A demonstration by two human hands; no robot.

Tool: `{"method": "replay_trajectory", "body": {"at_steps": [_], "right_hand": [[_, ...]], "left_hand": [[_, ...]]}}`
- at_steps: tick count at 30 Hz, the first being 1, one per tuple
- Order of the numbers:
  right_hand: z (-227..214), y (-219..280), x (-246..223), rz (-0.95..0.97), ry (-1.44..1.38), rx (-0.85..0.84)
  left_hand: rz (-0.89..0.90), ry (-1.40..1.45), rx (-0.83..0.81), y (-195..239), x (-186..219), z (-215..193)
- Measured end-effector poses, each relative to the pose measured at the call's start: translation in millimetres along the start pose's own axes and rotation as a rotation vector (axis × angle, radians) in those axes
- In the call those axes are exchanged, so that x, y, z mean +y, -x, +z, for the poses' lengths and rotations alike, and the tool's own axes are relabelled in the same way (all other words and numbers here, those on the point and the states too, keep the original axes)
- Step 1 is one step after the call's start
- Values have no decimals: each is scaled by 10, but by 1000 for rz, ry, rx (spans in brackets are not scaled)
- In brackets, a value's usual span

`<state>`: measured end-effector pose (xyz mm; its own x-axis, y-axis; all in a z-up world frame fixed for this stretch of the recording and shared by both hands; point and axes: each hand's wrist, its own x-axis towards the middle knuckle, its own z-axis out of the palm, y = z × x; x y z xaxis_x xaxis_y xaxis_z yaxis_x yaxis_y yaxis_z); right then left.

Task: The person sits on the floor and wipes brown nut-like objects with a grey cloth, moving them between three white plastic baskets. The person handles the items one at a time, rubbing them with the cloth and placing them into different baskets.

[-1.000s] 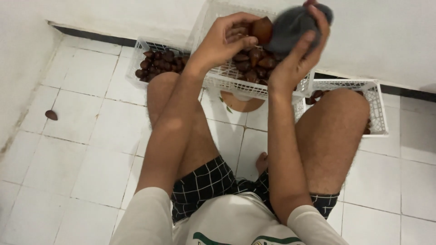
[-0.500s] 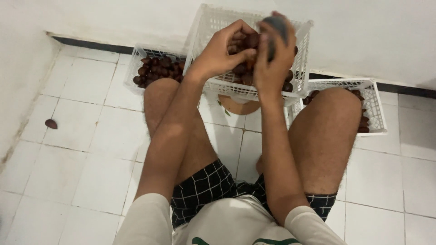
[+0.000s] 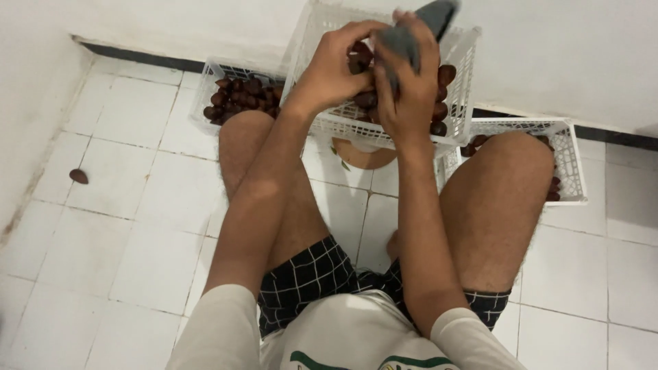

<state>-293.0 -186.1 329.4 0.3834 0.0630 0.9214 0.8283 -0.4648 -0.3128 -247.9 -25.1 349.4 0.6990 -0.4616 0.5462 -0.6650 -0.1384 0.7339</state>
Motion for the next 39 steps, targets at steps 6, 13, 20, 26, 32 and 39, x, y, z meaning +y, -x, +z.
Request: {"method": "replay_trajectory", "body": {"at_steps": [6,13,20,26,32,39], "right_hand": [[80,-17,-128,257,-24,230],[130,129,49,349,-45,206],[388,266,75,445,-382,459],[333,243,144,507,68,170],[249,261,178,270,30,-14],[266,504,466,204,88,-16]], "left_hand": [[8,142,-86,36,27,-45],[104,67,-21,23,-50,-111],[150,200,62,59,-134,-46],[-108,241,72,30,76,14],[-128,398,69,76,-500,54],[-3,328,132,24,-419,-195]]}}
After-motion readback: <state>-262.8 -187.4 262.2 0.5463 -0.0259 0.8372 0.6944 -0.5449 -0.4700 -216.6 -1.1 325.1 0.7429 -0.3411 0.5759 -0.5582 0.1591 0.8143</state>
